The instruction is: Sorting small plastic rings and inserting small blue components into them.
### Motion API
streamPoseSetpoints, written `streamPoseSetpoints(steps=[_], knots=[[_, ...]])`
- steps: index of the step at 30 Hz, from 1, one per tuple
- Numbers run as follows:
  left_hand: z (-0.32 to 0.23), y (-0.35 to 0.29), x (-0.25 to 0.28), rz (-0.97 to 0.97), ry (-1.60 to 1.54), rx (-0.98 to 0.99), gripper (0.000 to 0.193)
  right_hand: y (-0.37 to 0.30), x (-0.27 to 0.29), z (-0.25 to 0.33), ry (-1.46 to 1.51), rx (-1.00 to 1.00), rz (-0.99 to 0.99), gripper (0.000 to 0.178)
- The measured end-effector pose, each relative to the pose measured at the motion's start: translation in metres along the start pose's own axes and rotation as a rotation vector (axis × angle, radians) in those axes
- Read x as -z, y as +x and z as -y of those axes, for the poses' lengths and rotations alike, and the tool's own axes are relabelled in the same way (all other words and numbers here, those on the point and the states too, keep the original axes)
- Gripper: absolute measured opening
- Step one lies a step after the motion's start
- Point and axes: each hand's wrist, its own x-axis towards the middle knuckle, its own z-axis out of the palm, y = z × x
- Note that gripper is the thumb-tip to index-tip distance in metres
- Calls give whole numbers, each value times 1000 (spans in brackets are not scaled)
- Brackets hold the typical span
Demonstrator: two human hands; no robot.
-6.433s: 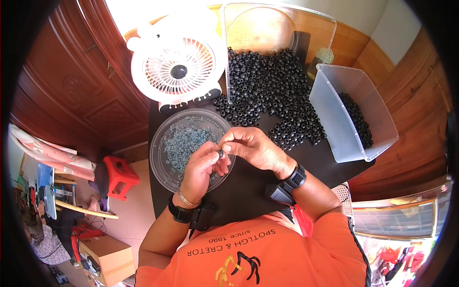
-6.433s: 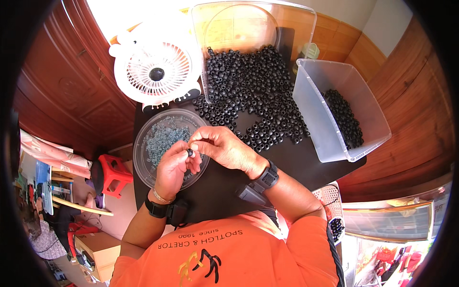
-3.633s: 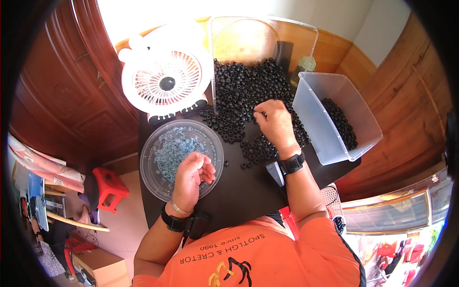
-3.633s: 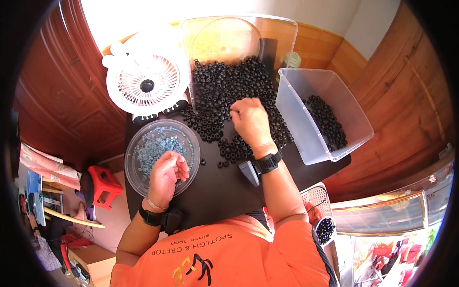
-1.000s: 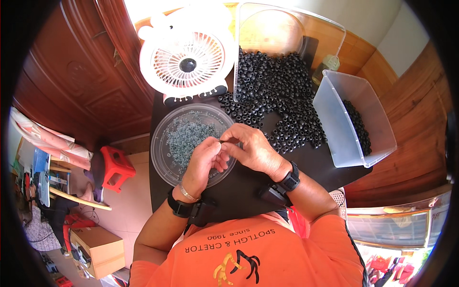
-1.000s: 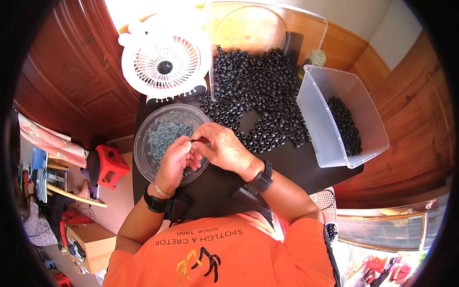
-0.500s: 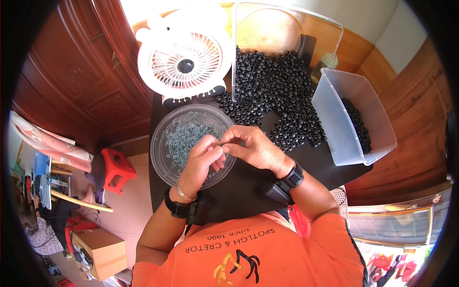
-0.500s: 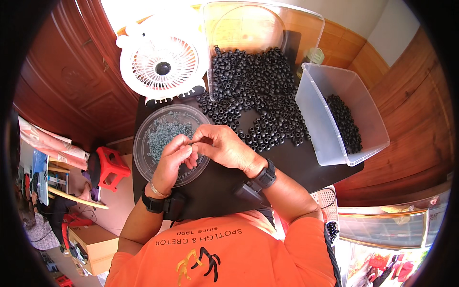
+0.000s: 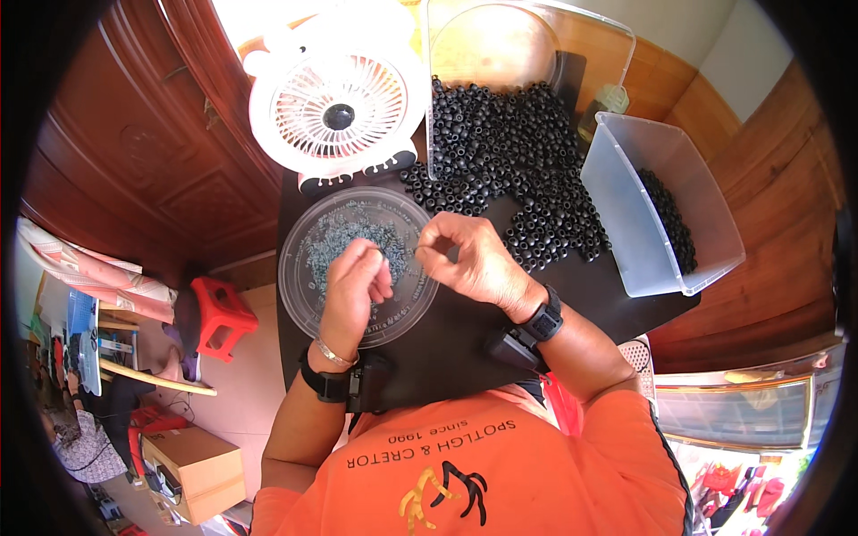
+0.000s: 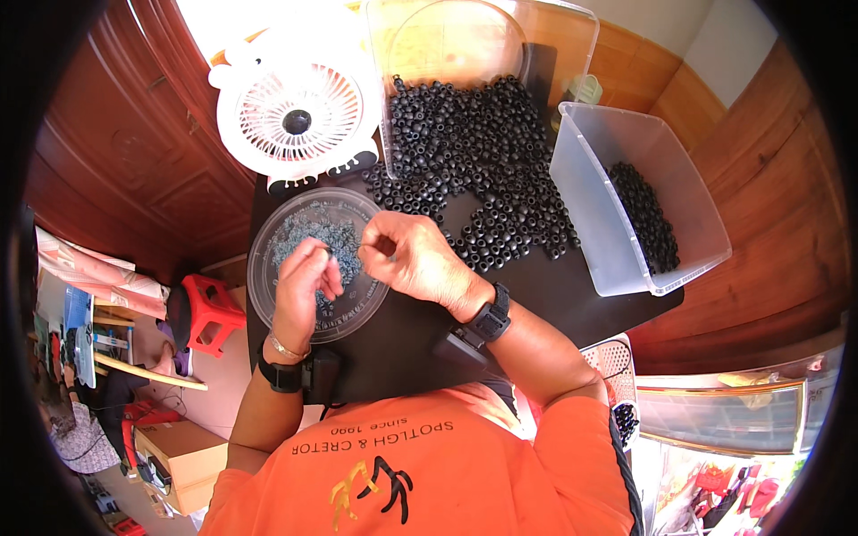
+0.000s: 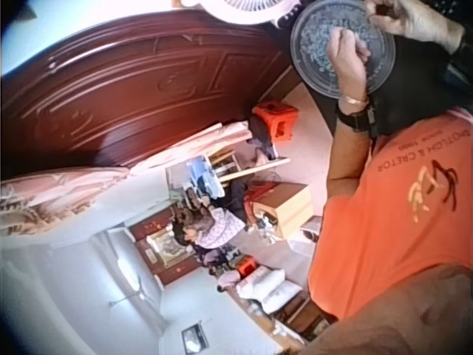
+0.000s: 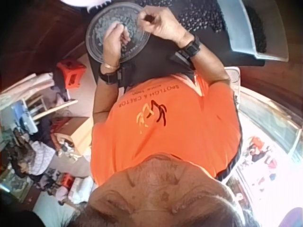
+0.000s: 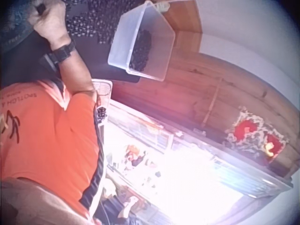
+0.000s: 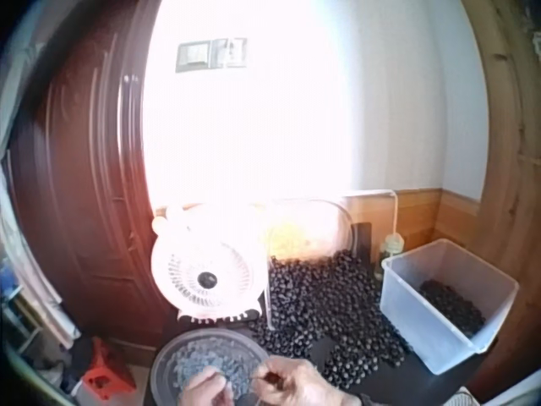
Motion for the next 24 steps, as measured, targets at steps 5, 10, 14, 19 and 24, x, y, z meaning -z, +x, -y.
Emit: streamPoseSetpoints(steps=[5,10,14,19,24], knots=[[-5,1,-2,-189,-280,-105,25,-1,-6,-10,-213,179,58,8],[-1,2,6,-182,-401,-93,24,-3,-17,-12,-398,364,233,10],[2,4,7,-184,-413,-69,24,1,-12,-11,-452,353,197,10],[5,6,7,-204,-497,-67,24,4,-10,0,-610,349,293,7],[7,7,10,-210,-517,-73,23,12,-32,-5,-981,354,389,6]])
